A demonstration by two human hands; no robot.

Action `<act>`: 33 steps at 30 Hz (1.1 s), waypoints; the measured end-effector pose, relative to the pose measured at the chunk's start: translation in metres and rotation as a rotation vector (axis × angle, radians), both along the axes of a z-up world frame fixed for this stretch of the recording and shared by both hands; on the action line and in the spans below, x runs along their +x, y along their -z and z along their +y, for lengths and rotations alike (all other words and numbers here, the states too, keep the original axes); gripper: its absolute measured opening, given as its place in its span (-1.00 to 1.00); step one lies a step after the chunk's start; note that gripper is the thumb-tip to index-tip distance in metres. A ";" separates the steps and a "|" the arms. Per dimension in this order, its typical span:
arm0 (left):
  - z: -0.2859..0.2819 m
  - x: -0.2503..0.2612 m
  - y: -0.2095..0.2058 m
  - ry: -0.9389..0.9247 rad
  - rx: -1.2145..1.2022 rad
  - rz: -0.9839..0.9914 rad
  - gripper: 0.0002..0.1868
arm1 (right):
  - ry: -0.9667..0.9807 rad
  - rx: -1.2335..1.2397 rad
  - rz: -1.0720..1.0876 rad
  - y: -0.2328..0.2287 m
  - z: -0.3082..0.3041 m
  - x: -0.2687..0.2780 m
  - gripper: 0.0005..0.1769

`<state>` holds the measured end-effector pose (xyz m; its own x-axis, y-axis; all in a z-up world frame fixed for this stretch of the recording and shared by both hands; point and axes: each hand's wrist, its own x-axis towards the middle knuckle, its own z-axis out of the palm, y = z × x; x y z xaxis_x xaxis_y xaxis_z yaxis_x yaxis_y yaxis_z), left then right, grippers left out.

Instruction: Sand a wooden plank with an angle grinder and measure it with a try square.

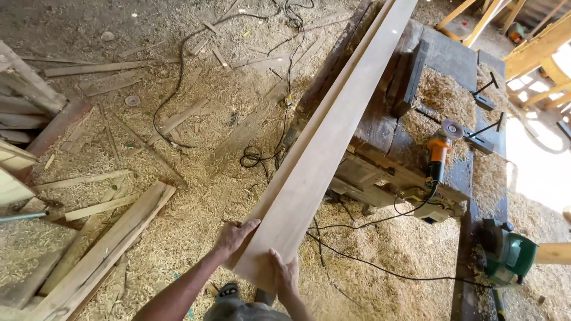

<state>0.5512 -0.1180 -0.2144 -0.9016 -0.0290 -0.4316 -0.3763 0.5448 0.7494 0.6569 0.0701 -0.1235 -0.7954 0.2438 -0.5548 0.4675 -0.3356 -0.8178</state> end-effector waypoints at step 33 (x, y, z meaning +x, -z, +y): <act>0.048 0.037 -0.023 0.196 0.295 0.051 -0.17 | 0.007 0.023 0.168 0.031 0.074 0.016 -0.31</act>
<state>0.5880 -0.0705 -0.1911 -0.8984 0.2654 -0.3498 -0.2440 0.3606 0.9002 0.6734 0.1444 -0.1548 -0.8747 0.2605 -0.4087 0.3218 -0.3185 -0.8917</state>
